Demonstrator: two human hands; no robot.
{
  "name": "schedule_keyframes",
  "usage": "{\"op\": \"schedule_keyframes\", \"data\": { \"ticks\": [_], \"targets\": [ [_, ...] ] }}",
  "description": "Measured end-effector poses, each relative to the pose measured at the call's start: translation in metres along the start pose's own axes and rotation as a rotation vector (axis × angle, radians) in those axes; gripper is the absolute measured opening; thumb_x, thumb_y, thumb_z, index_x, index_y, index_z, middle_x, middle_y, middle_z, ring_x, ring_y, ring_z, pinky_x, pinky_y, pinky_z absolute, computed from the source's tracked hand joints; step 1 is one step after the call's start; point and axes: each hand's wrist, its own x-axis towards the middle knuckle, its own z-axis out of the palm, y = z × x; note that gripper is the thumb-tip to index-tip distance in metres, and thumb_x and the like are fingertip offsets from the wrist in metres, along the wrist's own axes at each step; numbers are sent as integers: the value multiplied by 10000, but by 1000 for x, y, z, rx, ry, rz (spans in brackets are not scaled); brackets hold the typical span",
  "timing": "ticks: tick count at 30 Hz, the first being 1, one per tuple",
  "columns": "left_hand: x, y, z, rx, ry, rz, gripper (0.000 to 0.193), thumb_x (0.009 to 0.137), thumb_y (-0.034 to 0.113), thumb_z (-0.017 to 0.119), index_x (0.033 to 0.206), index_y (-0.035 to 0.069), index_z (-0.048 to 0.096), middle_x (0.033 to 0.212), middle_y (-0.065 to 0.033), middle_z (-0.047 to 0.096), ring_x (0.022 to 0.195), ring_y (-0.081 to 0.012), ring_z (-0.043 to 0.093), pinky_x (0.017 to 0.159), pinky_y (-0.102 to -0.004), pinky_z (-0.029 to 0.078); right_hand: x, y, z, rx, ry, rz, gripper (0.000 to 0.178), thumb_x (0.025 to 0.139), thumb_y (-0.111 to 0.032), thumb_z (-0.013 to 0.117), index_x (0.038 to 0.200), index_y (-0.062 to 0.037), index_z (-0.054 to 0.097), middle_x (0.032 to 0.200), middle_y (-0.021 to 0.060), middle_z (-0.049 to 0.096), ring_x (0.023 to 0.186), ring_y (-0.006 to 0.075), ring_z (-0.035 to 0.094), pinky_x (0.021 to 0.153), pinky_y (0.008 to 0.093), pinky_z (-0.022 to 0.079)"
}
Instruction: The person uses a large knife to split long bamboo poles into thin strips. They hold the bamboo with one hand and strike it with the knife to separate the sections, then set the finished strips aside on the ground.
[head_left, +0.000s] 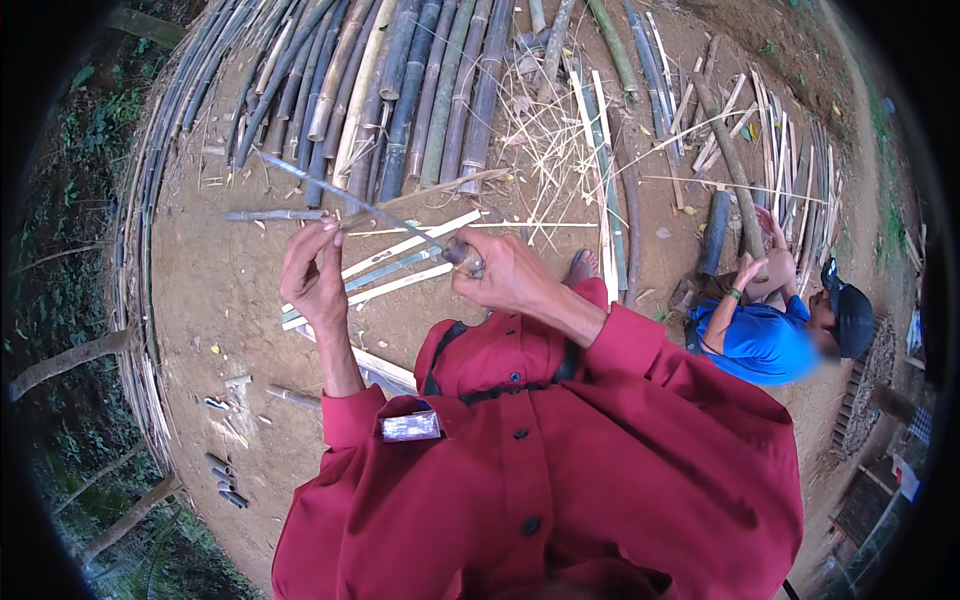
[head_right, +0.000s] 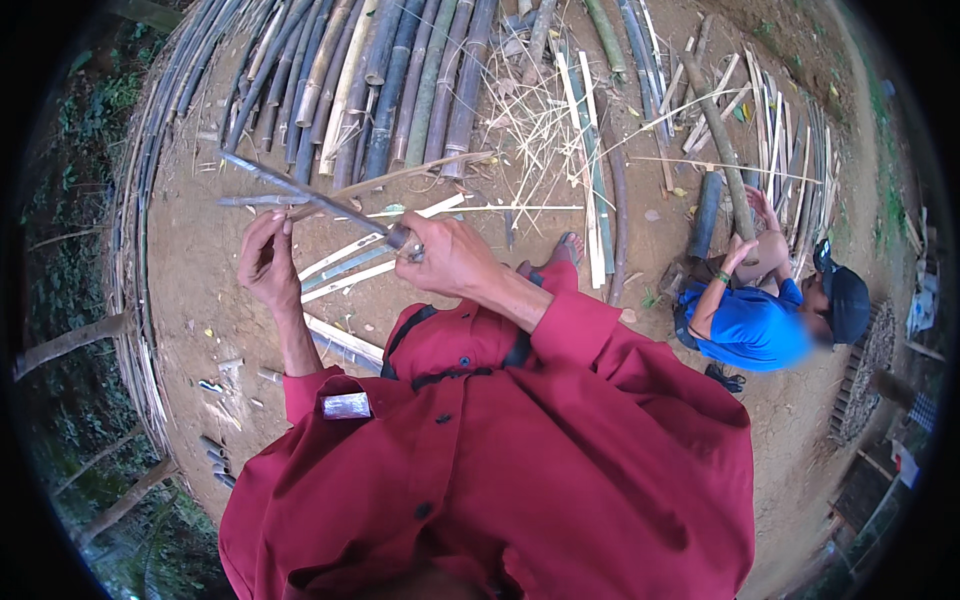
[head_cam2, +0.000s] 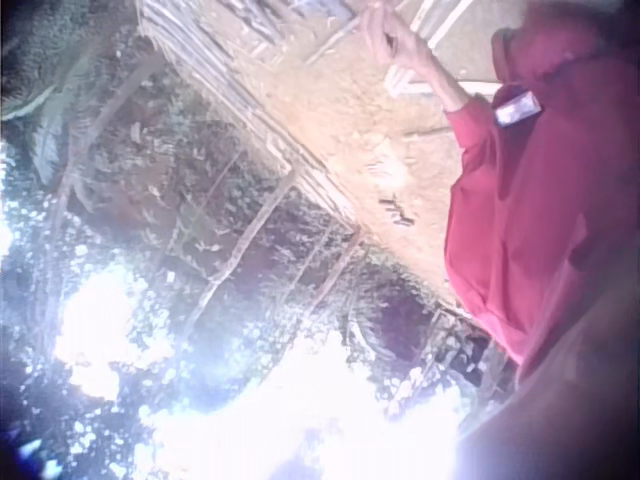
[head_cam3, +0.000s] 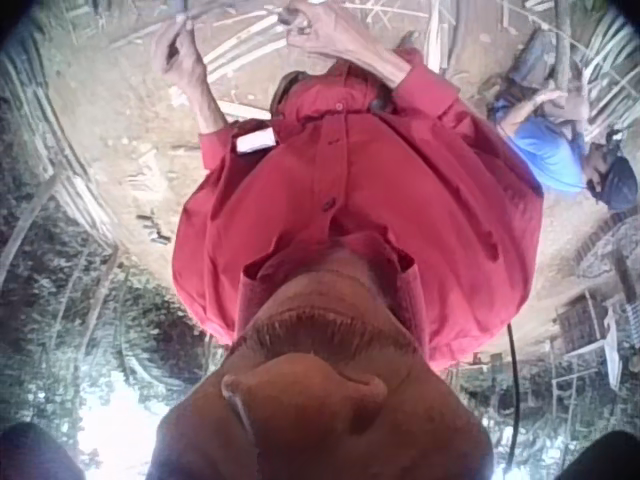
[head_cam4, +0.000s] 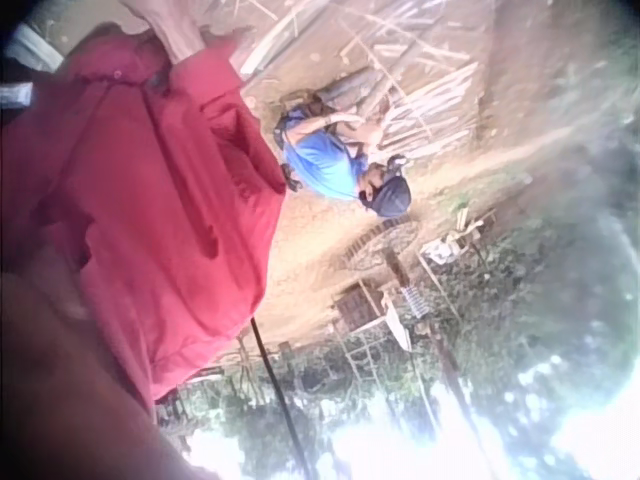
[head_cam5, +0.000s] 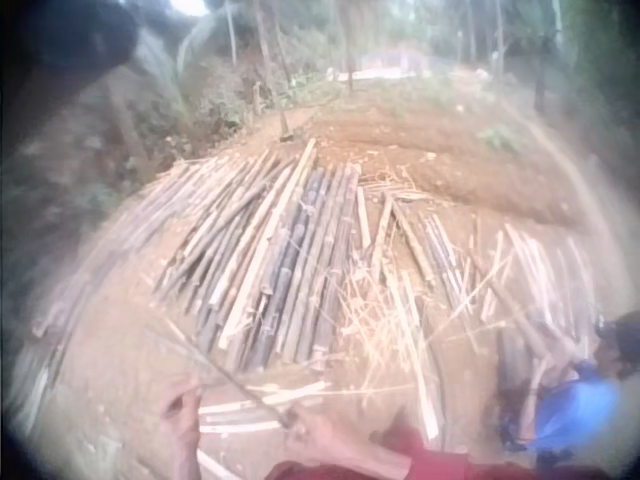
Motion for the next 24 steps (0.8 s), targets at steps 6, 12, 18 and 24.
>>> {"op": "schedule_keyframes", "data": {
  "ticks": [6,12,18,24],
  "targets": [
    [-2,-12,-7,30,88,-56,173,785,-80,644,928,16,666,969,-111,638,899,-165,599,765,-259,489,19,41,1,-70,-117,88,407,680,-241,600,1012,-5,584,730,229,626,702,395,624,681,457,498],
    [8,-28,-12,99,242,-133,172,793,-65,647,948,10,657,986,-118,633,907,-157,596,777,-253,502,61,85,-2,-59,-170,35,404,673,-245,594,1009,-21,589,689,215,618,675,395,622,662,475,492],
    [26,-18,13,164,249,-153,145,822,-58,614,950,1,649,1010,-130,626,928,-186,602,805,-279,515,73,120,-32,-128,-252,65,400,672,-249,603,1003,-24,583,753,227,627,715,386,622,681,465,493],
    [26,-15,21,126,333,-151,165,824,-51,611,977,2,642,1022,-150,623,941,-212,608,825,-303,542,93,218,-58,-187,-348,120,428,680,-263,622,1040,-35,585,769,227,632,716,382,627,681,450,499]
  ]
}}
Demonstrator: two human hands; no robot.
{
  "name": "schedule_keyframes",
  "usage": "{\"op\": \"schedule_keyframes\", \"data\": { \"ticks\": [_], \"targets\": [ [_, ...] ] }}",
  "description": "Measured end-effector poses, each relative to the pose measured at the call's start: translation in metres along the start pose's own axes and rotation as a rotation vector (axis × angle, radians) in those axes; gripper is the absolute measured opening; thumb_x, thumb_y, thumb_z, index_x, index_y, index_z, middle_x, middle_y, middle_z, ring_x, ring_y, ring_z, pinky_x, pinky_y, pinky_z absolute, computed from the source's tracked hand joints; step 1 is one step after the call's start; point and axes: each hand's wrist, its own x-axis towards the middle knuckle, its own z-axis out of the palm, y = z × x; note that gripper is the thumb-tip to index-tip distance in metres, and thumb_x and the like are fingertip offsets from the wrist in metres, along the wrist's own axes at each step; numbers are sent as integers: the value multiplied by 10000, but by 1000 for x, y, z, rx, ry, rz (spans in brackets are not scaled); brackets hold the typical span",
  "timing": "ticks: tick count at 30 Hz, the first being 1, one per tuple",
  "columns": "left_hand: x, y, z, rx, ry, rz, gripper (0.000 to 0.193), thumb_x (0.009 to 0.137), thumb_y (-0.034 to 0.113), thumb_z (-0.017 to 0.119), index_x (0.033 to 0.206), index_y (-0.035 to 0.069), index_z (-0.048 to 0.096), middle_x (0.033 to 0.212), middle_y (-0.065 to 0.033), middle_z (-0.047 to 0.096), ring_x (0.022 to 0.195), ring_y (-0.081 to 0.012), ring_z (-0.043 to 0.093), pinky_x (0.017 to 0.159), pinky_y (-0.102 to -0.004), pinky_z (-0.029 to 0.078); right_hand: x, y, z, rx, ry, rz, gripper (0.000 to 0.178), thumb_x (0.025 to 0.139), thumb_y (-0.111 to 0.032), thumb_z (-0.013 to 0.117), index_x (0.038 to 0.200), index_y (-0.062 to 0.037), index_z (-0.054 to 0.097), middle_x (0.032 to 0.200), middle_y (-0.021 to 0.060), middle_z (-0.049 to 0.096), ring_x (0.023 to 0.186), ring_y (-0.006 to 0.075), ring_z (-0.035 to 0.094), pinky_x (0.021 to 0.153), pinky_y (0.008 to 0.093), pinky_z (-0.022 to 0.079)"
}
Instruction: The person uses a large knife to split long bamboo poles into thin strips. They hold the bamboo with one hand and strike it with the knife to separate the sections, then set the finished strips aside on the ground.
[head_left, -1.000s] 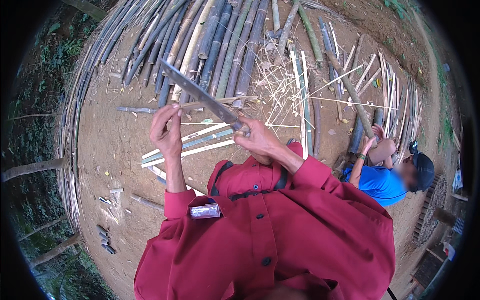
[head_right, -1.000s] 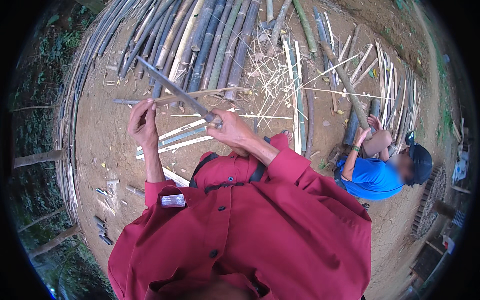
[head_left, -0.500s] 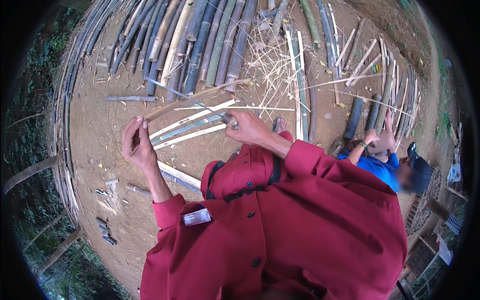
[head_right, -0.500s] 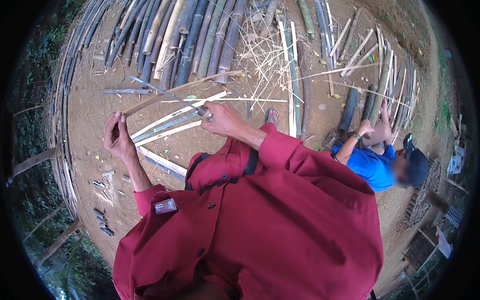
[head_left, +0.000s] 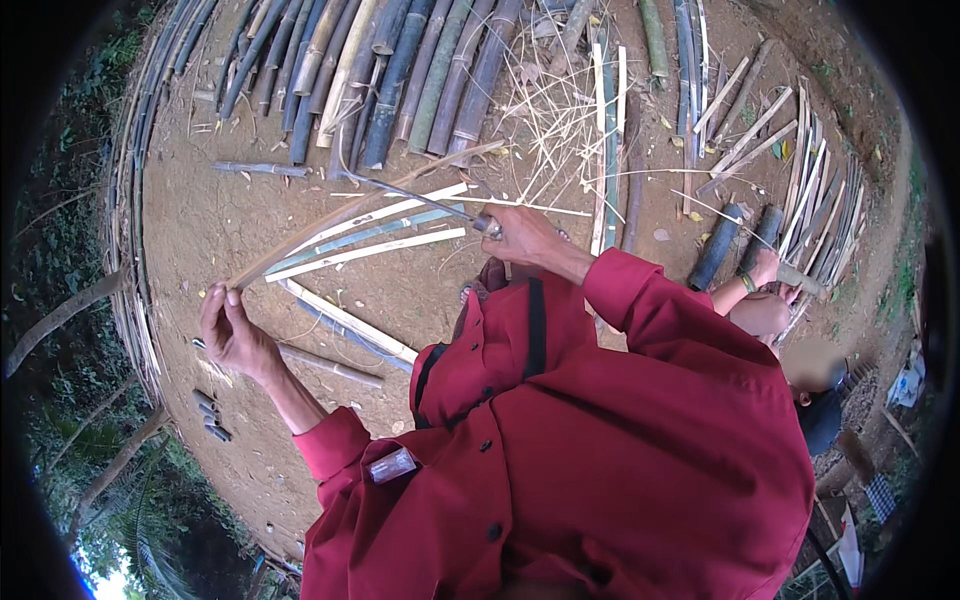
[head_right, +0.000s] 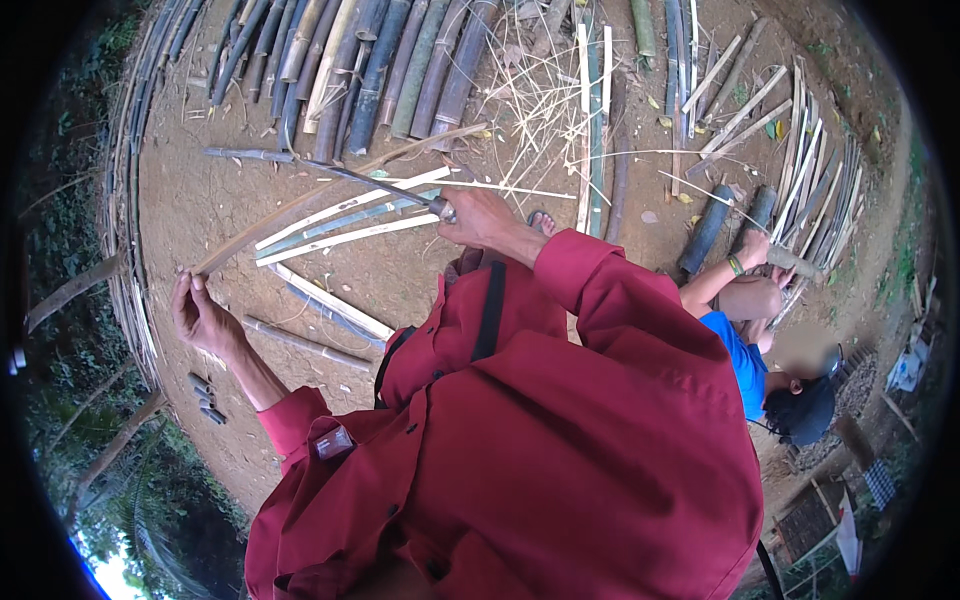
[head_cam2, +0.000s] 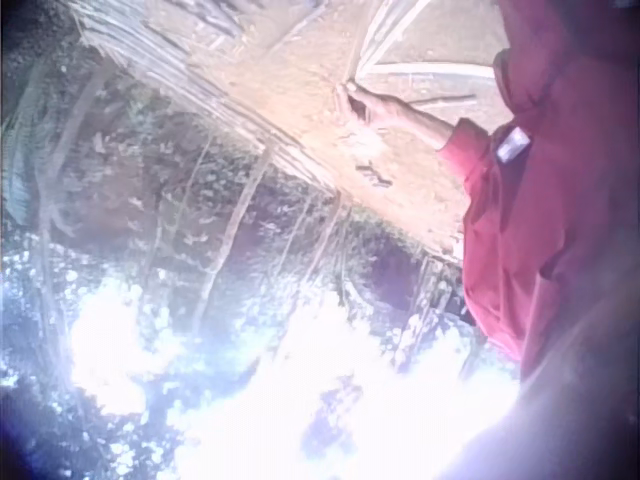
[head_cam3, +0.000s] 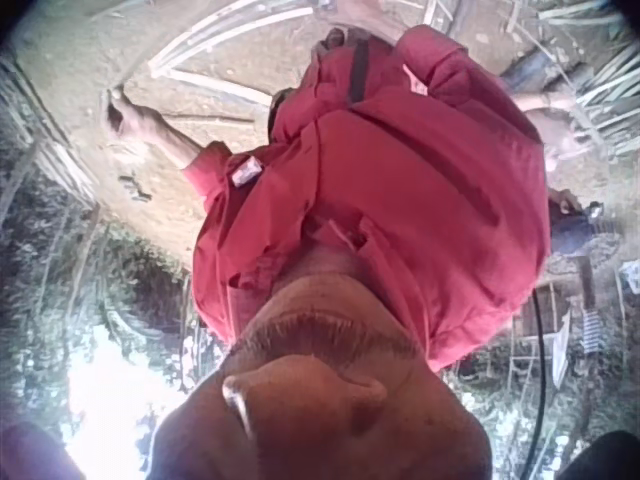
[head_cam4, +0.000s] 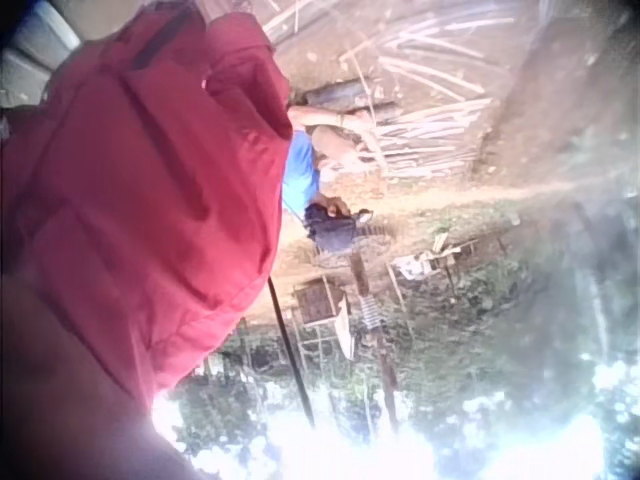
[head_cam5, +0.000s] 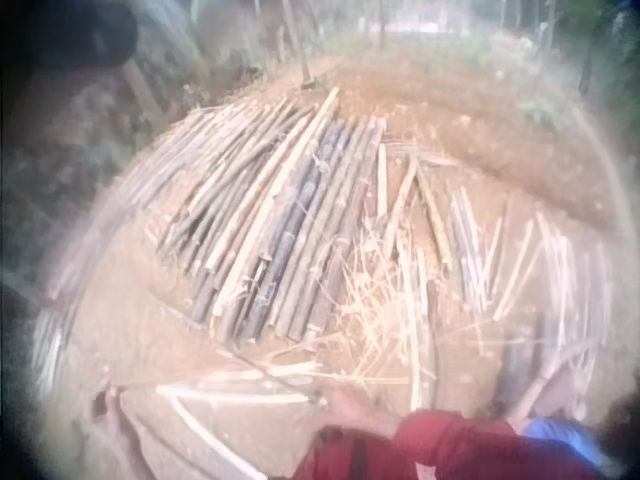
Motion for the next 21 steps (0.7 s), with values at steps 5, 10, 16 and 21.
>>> {"op": "schedule_keyframes", "data": {
  "ticks": [5,10,16,21],
  "targets": [
    [11,7,11,56,28,-31,197,820,-42,619,1009,10,632,1038,-142,628,949,-204,608,836,-320,535,29,72,2,26,-13,186,435,681,-284,624,1034,-31,594,820,224,640,791,370,633,724,450,501],
    [27,10,17,48,-29,-12,175,843,-6,604,1016,7,622,1031,-135,633,944,-201,611,840,-296,532,33,90,-12,6,-71,120,463,687,-298,599,1083,-57,594,878,209,648,830,365,634,754,444,505],
    [49,5,30,-50,-77,-22,276,848,13,601,1121,35,565,1056,-115,622,987,-196,594,917,-324,492,84,209,11,0,-137,454,467,694,-352,625,1049,-47,619,909,214,650,863,360,633,778,425,501],
    [42,-30,133,-447,-175,-22,632,847,496,566,1348,159,378,1331,-243,417,1256,-383,382,1079,-542,242,53,206,-7,154,-29,502,483,699,-362,625,1090,-80,608,939,199,649,891,348,628,793,425,492]
  ]
}}
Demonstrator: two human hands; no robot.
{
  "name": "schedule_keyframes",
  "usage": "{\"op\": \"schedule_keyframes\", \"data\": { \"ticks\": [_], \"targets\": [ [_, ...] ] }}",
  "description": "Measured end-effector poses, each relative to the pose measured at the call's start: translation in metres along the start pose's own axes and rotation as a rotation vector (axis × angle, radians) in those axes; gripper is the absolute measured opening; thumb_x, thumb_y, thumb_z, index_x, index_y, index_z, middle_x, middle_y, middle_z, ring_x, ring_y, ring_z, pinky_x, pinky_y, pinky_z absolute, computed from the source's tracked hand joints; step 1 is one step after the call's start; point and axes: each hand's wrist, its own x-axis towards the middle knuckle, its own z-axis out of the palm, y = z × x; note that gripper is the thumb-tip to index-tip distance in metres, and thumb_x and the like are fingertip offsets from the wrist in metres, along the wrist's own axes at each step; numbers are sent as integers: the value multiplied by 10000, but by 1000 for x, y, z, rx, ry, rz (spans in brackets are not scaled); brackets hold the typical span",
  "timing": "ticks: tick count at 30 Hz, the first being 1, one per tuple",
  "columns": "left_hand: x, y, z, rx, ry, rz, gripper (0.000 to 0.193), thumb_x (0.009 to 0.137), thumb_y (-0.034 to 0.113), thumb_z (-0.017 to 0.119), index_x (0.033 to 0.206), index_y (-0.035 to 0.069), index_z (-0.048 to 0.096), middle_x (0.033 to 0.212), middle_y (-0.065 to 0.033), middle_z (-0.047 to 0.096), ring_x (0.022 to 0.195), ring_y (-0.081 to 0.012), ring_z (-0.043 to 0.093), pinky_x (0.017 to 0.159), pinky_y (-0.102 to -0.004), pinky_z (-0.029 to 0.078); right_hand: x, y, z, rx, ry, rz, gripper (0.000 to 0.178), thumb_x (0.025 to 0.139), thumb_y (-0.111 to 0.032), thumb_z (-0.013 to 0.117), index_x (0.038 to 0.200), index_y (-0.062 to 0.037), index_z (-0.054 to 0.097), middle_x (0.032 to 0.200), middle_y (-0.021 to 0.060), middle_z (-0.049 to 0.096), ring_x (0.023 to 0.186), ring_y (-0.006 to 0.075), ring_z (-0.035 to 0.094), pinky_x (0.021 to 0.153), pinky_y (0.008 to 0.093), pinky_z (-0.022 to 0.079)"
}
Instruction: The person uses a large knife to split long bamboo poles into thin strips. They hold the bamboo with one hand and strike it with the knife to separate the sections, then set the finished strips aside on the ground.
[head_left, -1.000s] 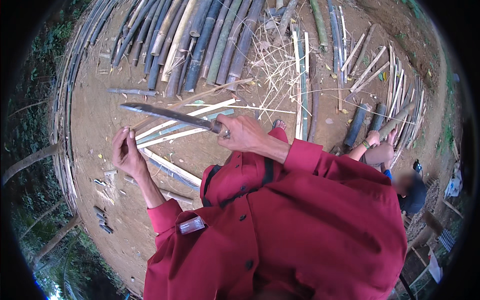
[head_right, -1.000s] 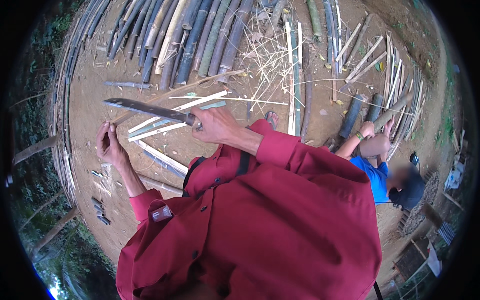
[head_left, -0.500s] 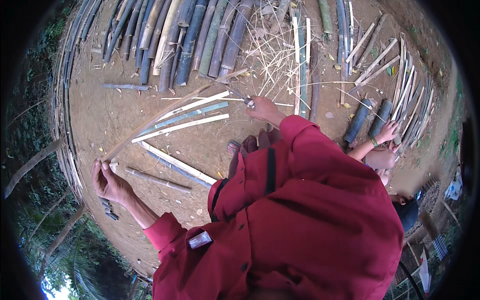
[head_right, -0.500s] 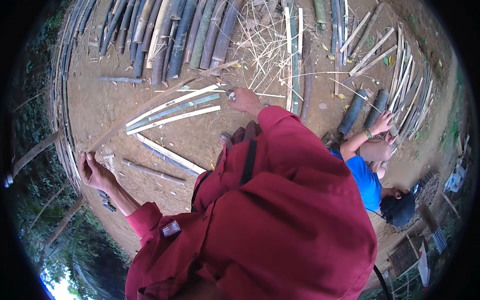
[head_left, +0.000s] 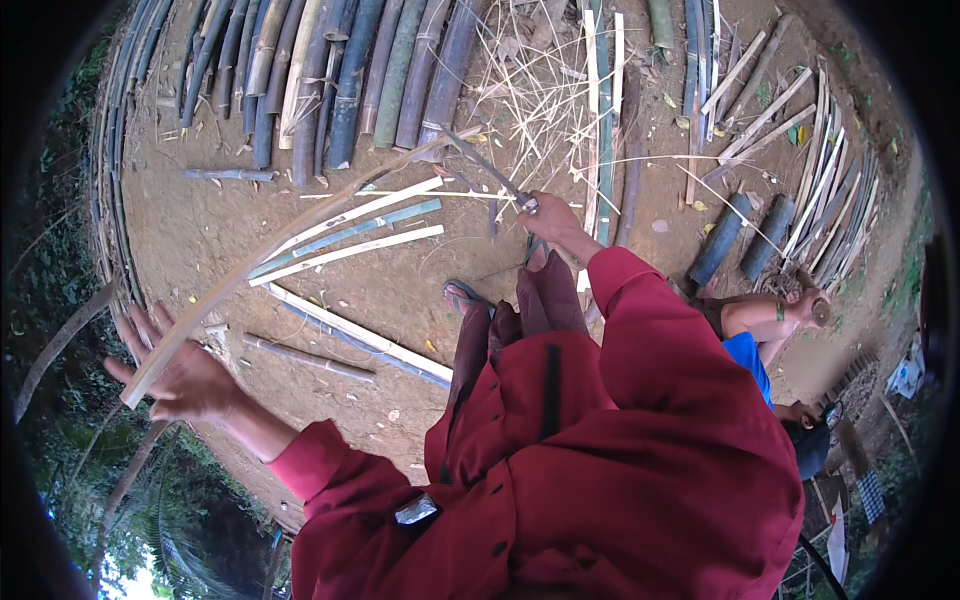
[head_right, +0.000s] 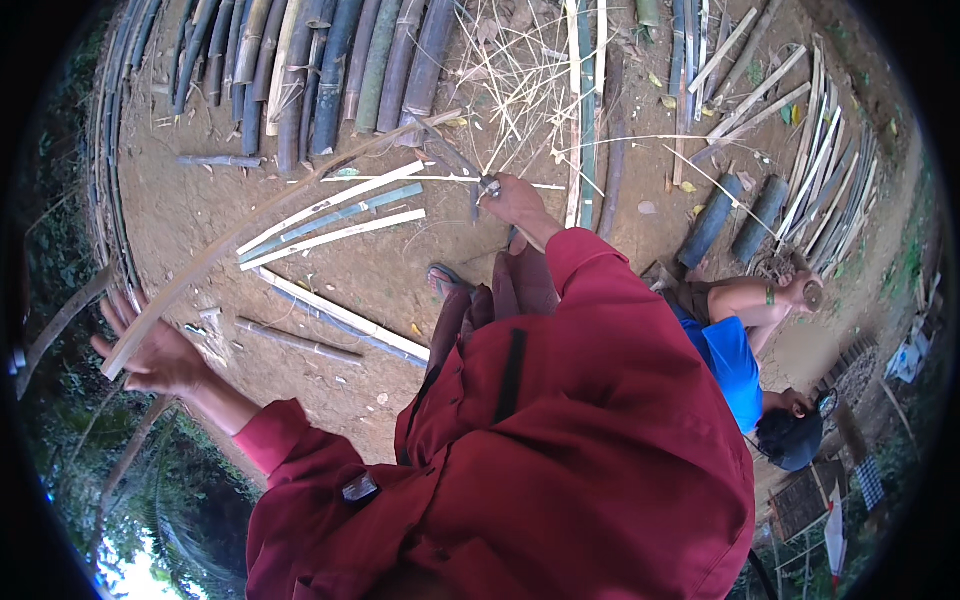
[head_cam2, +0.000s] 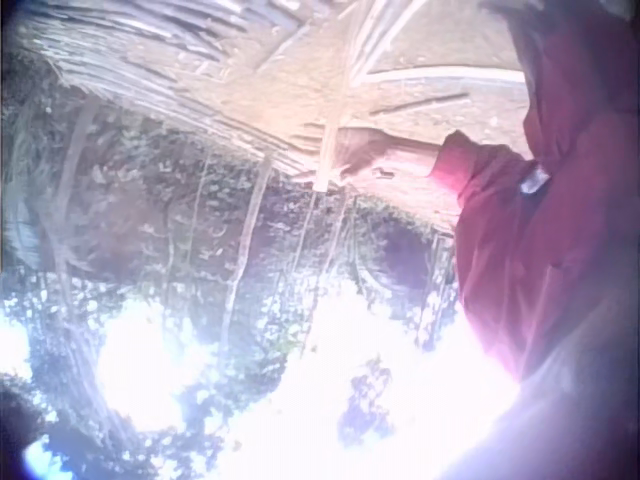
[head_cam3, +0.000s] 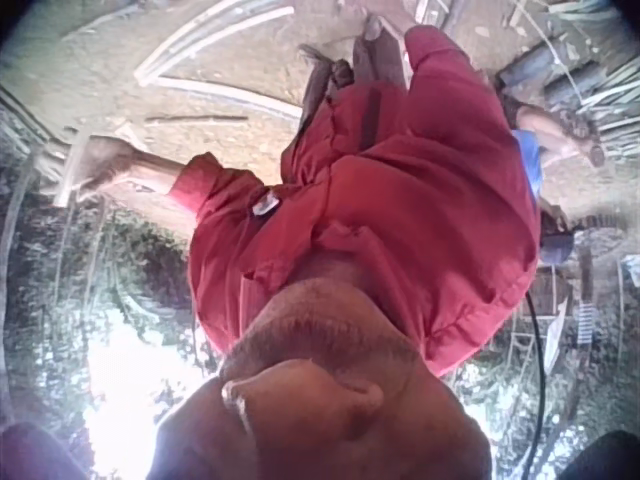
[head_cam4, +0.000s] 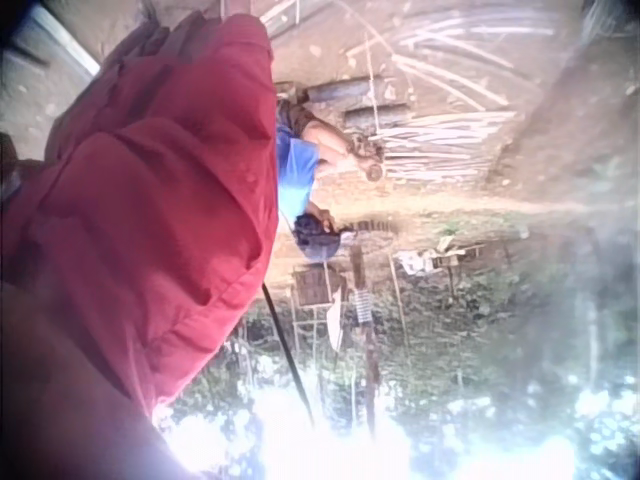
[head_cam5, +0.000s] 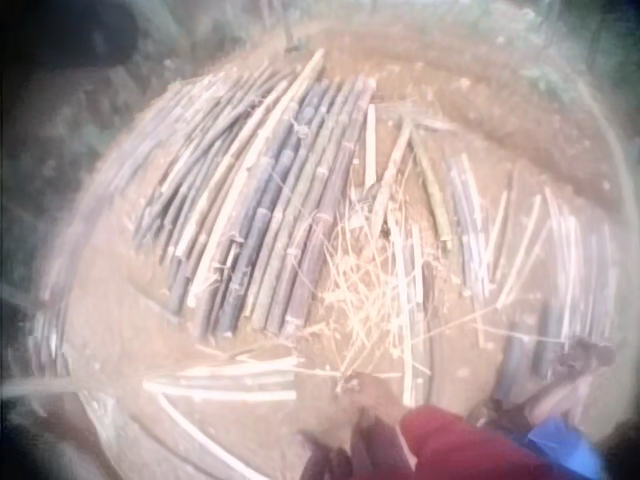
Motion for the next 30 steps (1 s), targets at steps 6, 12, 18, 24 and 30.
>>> {"op": "schedule_keyframes", "data": {
  "ticks": [6,12,18,24,30],
  "targets": [
    [-62,-121,47,52,382,-278,743,801,721,408,1204,98,448,1063,-221,552,1030,-378,524,981,-520,361,-15,7,11,111,11,25,478,689,-373,620,1062,-76,609,912,206,650,863,351,631,782,429,489],
    [-25,-99,73,-1,418,-234,657,832,737,309,651,135,498,525,2,407,503,-163,414,620,-388,433,-56,-53,0,-55,1,-222,390,714,-289,597,1035,-70,560,844,198,647,789,369,637,720,457,504],
    [29,73,17,-190,399,-181,702,834,748,239,600,122,455,483,12,335,451,-140,324,561,-336,379,-41,-54,10,-48,115,-257,404,714,-268,590,1061,-63,559,832,220,641,782,369,638,721,448,506],
    [61,232,-99,-95,305,-123,386,914,404,318,748,71,418,610,-36,330,571,-171,351,627,-340,354,43,66,6,-298,-72,175,453,697,-355,581,964,9,628,850,227,650,802,344,649,743,401,501],
    [16,156,-148,-18,764,-167,401,789,485,629,743,104,513,621,-10,375,616,-175,369,630,-322,357,-28,144,15,-51,-138,293,318,678,-292,623,709,24,618,578,137,596,524,235,603,507,358,482]
  ]
}}
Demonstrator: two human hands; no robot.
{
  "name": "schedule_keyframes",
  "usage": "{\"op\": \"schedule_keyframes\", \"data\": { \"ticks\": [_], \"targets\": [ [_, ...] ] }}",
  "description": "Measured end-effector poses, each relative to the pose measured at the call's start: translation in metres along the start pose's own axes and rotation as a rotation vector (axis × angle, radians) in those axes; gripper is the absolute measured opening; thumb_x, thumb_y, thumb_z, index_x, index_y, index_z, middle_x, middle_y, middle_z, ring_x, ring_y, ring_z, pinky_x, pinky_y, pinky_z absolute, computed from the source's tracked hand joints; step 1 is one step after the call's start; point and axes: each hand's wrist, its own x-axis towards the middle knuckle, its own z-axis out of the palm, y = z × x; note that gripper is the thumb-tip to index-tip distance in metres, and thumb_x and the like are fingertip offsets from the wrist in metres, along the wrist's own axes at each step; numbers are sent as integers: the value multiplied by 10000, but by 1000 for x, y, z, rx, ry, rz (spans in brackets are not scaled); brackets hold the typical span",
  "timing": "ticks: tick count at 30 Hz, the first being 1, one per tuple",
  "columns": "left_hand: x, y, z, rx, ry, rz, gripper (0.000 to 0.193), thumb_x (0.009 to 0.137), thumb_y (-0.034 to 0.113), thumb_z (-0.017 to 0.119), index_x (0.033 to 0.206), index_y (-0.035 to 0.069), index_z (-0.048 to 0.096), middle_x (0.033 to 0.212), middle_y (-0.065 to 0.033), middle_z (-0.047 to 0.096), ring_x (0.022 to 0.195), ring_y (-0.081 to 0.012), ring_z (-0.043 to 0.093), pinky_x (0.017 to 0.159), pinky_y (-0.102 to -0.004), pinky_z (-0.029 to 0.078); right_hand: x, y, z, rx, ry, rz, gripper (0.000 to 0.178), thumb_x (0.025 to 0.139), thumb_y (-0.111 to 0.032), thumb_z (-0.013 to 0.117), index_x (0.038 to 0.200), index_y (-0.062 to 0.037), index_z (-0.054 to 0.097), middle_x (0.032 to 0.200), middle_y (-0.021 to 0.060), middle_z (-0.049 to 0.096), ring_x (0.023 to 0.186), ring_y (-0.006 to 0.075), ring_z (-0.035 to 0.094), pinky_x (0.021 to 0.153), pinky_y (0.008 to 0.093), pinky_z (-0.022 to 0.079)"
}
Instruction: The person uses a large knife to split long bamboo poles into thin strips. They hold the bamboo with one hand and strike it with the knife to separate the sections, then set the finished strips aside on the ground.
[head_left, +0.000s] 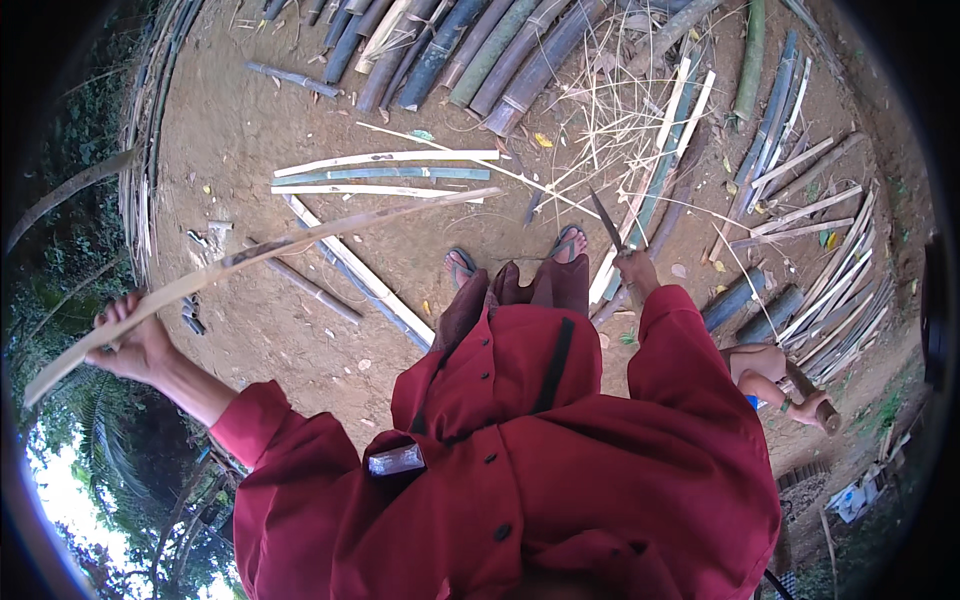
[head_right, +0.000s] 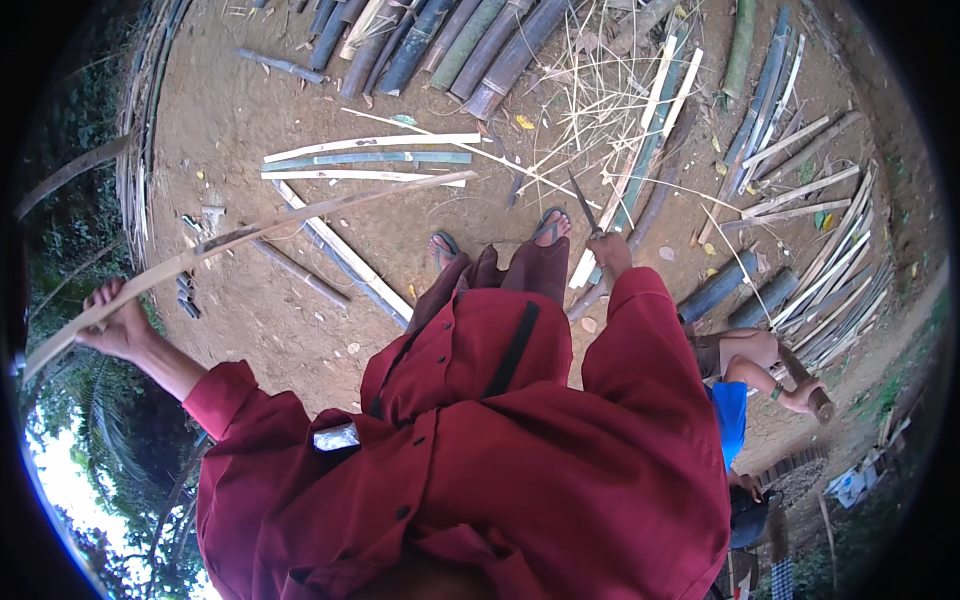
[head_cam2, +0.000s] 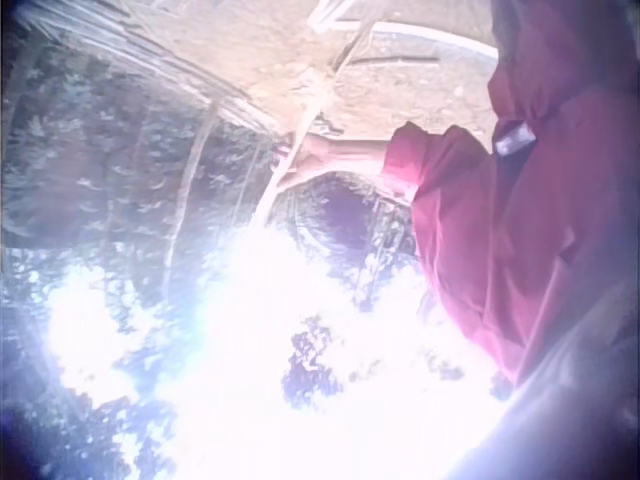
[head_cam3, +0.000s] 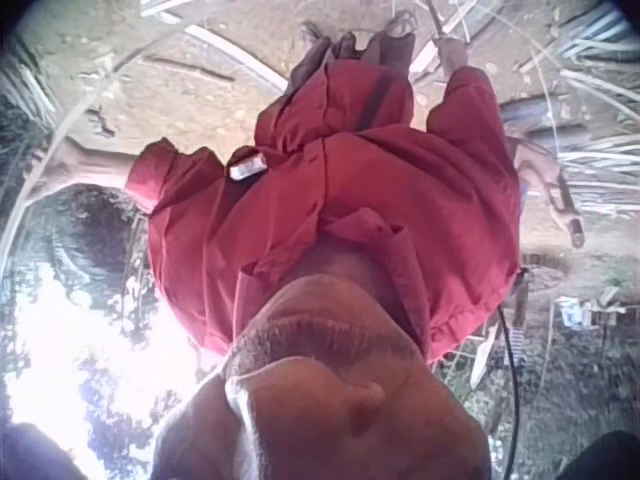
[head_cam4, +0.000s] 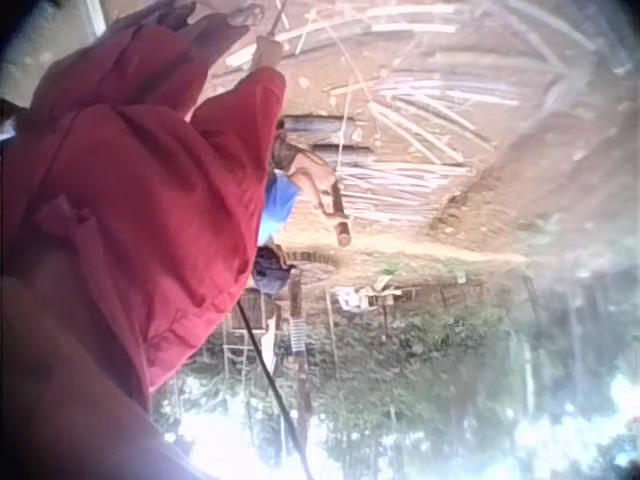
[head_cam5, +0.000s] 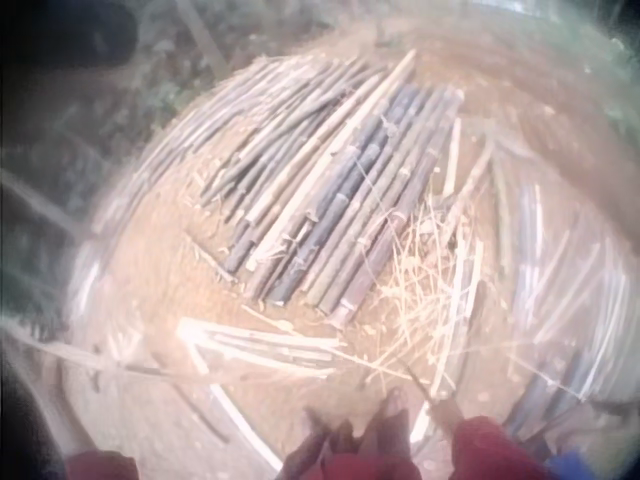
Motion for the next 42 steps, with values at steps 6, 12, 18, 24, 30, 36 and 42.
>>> {"op": "schedule_keyframes", "data": {
  "ticks": [6,12,18,24,30,36,42],
  "targets": [
    [61,-164,-101,294,222,-267,522,836,482,595,1174,109,460,1084,-142,503,1008,-282,480,999,-470,324,-61,66,39,303,97,303,343,715,-274,630,847,41,606,610,123,594,491,220,577,458,356,456],
    [123,-287,-209,234,238,-373,343,928,400,502,896,59,482,745,-77,511,696,-219,507,700,-364,484,-160,77,96,514,272,355,113,759,-147,606,758,-36,585,586,70,541,450,176,527,391,324,431],
    [181,-331,-244,146,193,-478,341,925,399,507,896,61,472,738,-64,505,676,-204,506,695,-364,484,-251,67,183,519,297,454,140,785,-184,606,822,-56,562,588,56,539,440,165,523,383,314,444],
    [234,-368,-283,287,112,-580,486,922,472,454,1130,32,443,1028,-171,547,927,-322,555,834,-526,447,-301,59,267,591,374,507,198,757,-209,629,848,-46,564,602,53,558,460,156,542,411,298,465],
    [192,-384,-280,977,-68,-782,844,790,337,666,1413,11,200,1374,-211,365,1204,-345,450,964,-460,423,-342,36,291,778,501,619,207,760,-195,629,874,-45,542,597,29,527,446,115,505,386,262,411],
    [73,-420,-288,1217,-543,-726,801,778,279,679,1387,-32,261,1348,-214,405,1189,-299,462,982,-378,367,-330,46,265,851,637,437,206,765,-181,642,883,-60,523,588,23,505,452,122,503,398,270,417],
    [-106,-435,-255,1439,-1063,-594,541,805,195,619,1306,72,458,1070,-127,610,947,-211,572,849,-327,435,-293,28,164,1263,465,263,175,785,-153,633,892,-55,535,634,28,531,489,125,524,442,267,445]
  ]
}}
